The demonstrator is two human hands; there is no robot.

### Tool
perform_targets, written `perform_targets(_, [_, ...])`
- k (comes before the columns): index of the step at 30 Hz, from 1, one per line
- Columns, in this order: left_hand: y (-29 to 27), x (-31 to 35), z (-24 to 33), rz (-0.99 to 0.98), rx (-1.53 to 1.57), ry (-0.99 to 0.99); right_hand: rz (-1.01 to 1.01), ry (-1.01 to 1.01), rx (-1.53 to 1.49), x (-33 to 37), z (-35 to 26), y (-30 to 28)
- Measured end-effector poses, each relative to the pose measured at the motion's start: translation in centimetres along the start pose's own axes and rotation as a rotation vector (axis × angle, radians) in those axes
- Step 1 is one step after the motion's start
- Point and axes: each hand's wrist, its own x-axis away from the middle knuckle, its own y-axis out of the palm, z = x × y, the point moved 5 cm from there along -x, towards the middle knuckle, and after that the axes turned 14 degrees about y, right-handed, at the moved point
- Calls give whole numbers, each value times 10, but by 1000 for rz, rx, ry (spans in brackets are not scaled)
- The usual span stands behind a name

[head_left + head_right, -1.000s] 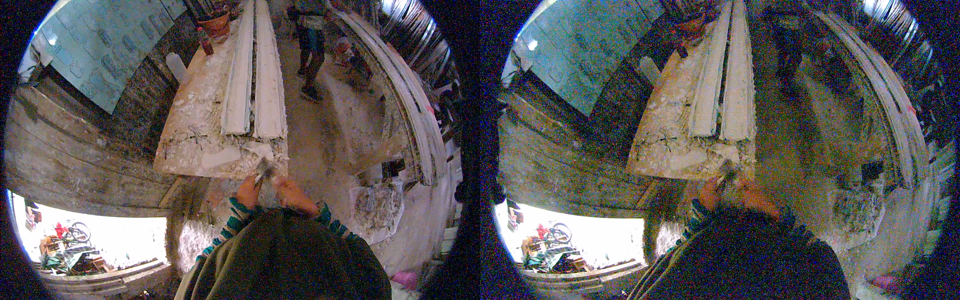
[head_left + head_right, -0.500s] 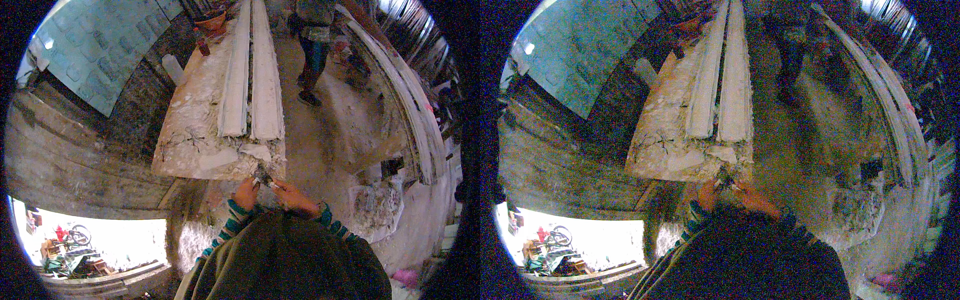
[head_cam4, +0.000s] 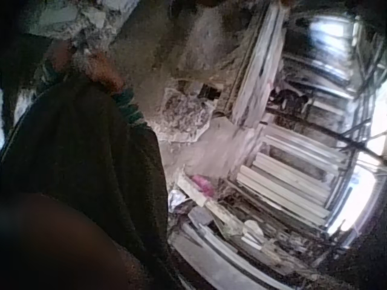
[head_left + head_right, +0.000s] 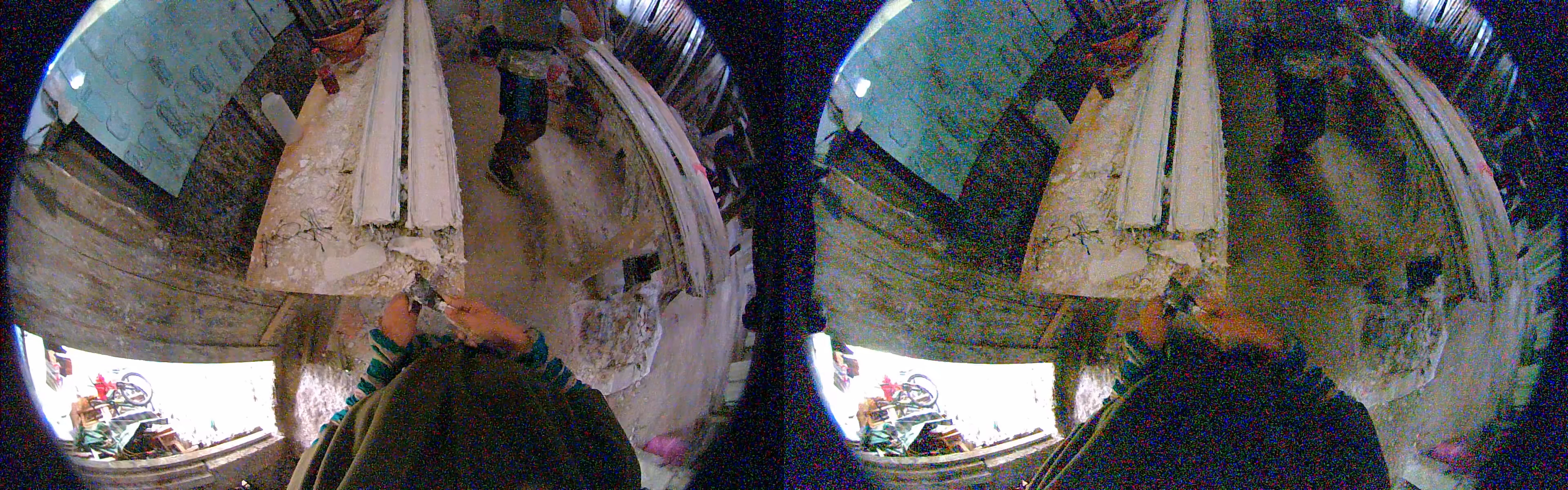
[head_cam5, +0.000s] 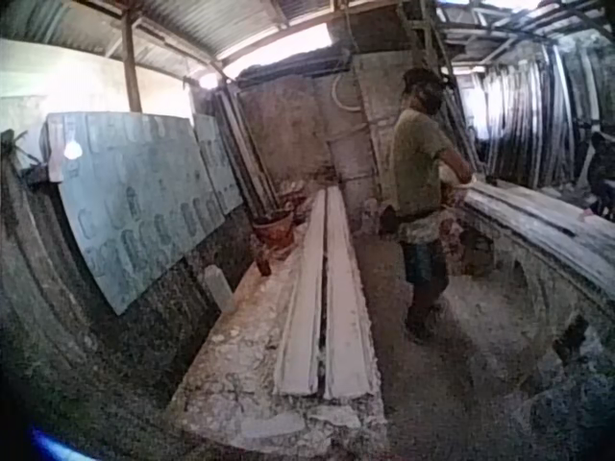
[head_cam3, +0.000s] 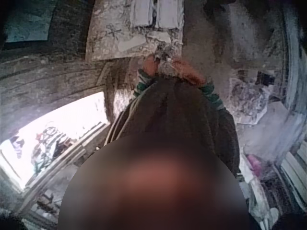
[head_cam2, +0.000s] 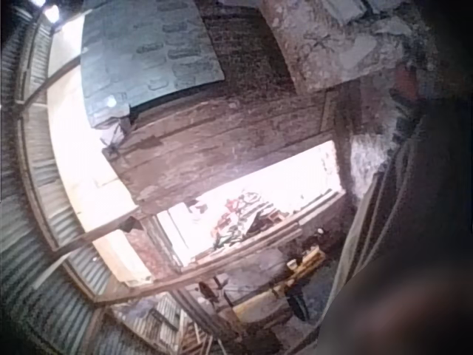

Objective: The person scrapes plaster or paint residue from a white rectangular panel using a metal scraper. They hold the panel with one hand and scrape with the other, repeatedly removing flakes and debris from the surface.

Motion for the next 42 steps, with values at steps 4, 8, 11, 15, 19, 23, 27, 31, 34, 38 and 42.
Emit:
perform_targets(4, [-10,-5,19,150,64,221,204,-87,-128,-2,1,-5])
perform_targets(8, [-6,-8,21,93,47,165,263,-157,41,-15,8,-8])
perform_targets(11, [-8,-7,21,143,94,202,258,-160,39,-27,19,-14])
perform_targets(15, [-6,-5,16,98,111,171,383,-356,35,-30,19,-20])
perform_targets(19, [-6,-3,16,171,91,235,302,-290,-21,-26,16,-18])
perform_targets(23, [-5,-5,13,158,78,226,304,-194,-39,-16,9,-18])
perform_targets(27, [1,-8,7,27,72,139,295,-74,309,-17,10,-15])
perform_targets(31, [-3,-6,10,119,79,201,197,-170,0,-16,5,-15])
perform_targets(34, [-2,-5,10,165,87,212,283,-120,258,-10,-1,-15])
perform_targets(38, [0,-7,6,147,132,212,259,-104,198,0,-10,-14])
perform_targets(42, [2,-6,4,96,56,183,179,-115,144,-3,-5,-10])
